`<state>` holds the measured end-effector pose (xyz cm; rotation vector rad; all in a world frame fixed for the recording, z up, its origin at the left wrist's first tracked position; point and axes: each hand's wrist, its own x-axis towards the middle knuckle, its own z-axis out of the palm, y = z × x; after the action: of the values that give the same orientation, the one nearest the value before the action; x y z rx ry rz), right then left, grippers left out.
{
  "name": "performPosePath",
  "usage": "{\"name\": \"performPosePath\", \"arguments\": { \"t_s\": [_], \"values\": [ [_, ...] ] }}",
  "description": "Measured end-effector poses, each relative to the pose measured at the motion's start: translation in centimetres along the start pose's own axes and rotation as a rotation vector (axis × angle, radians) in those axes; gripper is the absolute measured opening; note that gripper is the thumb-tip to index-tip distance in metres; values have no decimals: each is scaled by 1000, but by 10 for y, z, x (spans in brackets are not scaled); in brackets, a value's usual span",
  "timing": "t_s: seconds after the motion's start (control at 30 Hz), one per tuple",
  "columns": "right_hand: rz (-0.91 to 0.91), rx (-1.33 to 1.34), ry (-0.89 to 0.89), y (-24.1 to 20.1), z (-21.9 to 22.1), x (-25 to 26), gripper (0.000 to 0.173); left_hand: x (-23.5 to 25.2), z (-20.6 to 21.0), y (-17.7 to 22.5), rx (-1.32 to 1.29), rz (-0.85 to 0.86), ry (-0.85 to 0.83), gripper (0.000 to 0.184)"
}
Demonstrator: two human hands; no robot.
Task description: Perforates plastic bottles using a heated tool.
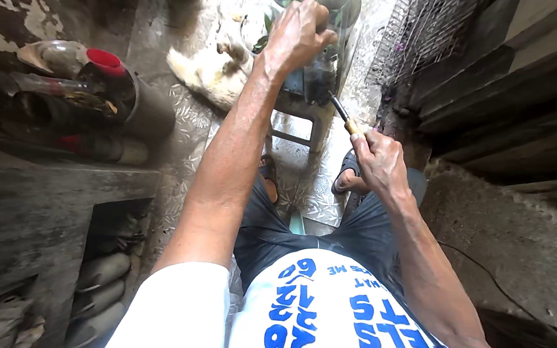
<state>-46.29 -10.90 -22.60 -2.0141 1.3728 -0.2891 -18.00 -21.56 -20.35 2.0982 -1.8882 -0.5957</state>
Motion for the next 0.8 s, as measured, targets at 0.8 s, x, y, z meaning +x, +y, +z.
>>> {"name": "performPosePath", "arguments": {
  "t_s": [0.8],
  "values": [
    [49,-43,7,-3,52,-14,45,-4,3,1,31,11,86,40]
  ]
}}
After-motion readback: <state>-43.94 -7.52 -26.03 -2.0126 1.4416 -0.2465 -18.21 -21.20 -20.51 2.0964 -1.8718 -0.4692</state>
